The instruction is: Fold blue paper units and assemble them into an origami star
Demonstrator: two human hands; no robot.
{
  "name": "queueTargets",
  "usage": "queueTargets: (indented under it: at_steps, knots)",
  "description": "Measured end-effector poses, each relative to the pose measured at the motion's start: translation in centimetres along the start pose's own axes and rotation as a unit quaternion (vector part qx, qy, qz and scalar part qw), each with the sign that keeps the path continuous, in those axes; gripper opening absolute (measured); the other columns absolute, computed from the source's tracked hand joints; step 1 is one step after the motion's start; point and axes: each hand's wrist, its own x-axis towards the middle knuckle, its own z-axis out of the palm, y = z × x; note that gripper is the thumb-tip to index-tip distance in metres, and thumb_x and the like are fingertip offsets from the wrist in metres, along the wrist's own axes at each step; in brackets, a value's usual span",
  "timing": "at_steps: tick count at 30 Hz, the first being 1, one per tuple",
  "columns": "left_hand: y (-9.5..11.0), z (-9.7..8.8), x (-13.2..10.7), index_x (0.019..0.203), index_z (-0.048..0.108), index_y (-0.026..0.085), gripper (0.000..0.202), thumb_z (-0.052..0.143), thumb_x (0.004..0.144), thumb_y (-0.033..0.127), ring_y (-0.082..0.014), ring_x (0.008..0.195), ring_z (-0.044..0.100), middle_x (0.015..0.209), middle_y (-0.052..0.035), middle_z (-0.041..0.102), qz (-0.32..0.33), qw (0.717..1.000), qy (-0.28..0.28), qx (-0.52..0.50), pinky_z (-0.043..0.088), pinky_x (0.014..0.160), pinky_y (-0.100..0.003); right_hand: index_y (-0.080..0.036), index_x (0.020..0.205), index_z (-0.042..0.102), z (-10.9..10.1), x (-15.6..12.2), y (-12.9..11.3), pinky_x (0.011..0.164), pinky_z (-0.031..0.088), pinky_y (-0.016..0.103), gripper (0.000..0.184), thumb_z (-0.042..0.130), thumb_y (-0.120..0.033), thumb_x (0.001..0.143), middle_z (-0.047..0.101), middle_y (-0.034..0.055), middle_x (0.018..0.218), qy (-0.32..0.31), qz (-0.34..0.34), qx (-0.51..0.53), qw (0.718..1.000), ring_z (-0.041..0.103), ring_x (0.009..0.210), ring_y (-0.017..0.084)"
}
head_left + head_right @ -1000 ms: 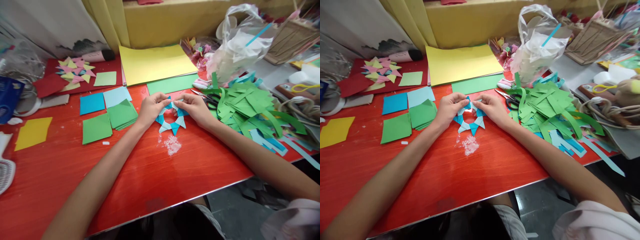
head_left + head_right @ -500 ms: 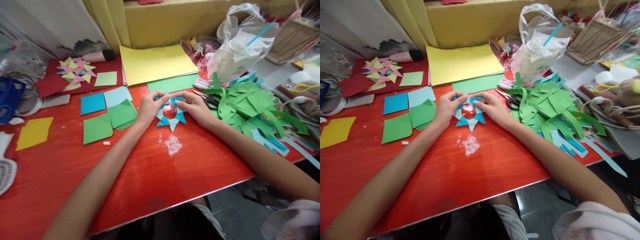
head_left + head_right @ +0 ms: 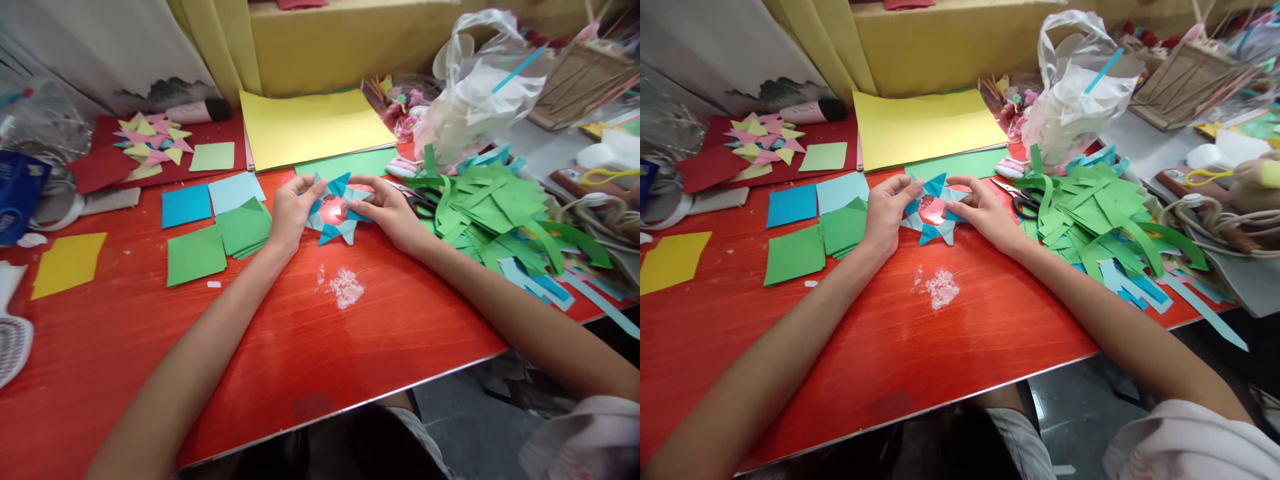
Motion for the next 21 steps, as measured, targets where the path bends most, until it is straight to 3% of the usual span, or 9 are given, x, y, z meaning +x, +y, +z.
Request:
queueTargets:
  at_steps: [4,11,17,21]
  knots:
    - [-0.14,-0.03,0.14,0.075,0.061,0.018,0.009,0.064,0.076,0.026,-0.0104,0.068,0.062,0.071,0.001,0.065,0.003,1.0,-0.003,-0.016,0.048,0.064,-0.023,-0.026,0.116,0.048,-0.26,0.09,0.15,0.058,0.047,0.027,0.04,0.055,-0.047,0.083,0.057,-0.0013,0.075,0.019,0.012,0.006,1.0,0.056,0.065,0.013]
    - [0.45,-0.03,-0.51,0.073,0.065,0.016,0.023,0.065,0.075,0.038,-0.0137,0.065,0.062,0.066,-0.0016,0.066,-0.016,0.997,-0.07,0.032,0.048,0.064,-0.027,-0.026,0.117,0.048,-0.32,-0.21,-0.42,0.053,0.041,0.024,0.047,0.059,-0.05,0.079,0.051,-0.0034,0.069,-0.014,0.019,-0.021,1.0,0.05,0.06,0.011]
    - [0.45,0.03,-0.57,0.071,0.065,0.017,0.021,0.065,0.075,0.037,-0.0134,0.067,0.061,0.067,-0.0013,0.066,-0.007,0.997,-0.059,0.053,0.048,0.064,-0.026,-0.025,0.117,0.048,-0.13,-0.25,-0.68,0.05,0.04,0.023,0.046,0.059,-0.049,0.079,0.051,-0.0036,0.067,-0.015,0.014,-0.021,1.0,0.048,0.057,0.01]
    - [-0.12,-0.08,-0.1,0.075,0.063,0.018,0.013,0.063,0.076,0.031,-0.0123,0.072,0.061,0.073,-0.0004,0.066,0.002,0.999,-0.001,0.05,0.048,0.066,-0.024,-0.027,0.119,0.045,-0.1,-0.12,-0.59,0.052,0.042,0.024,0.049,0.059,-0.049,0.078,0.055,-0.0019,0.074,0.017,0.025,-0.01,0.999,0.052,0.061,0.012]
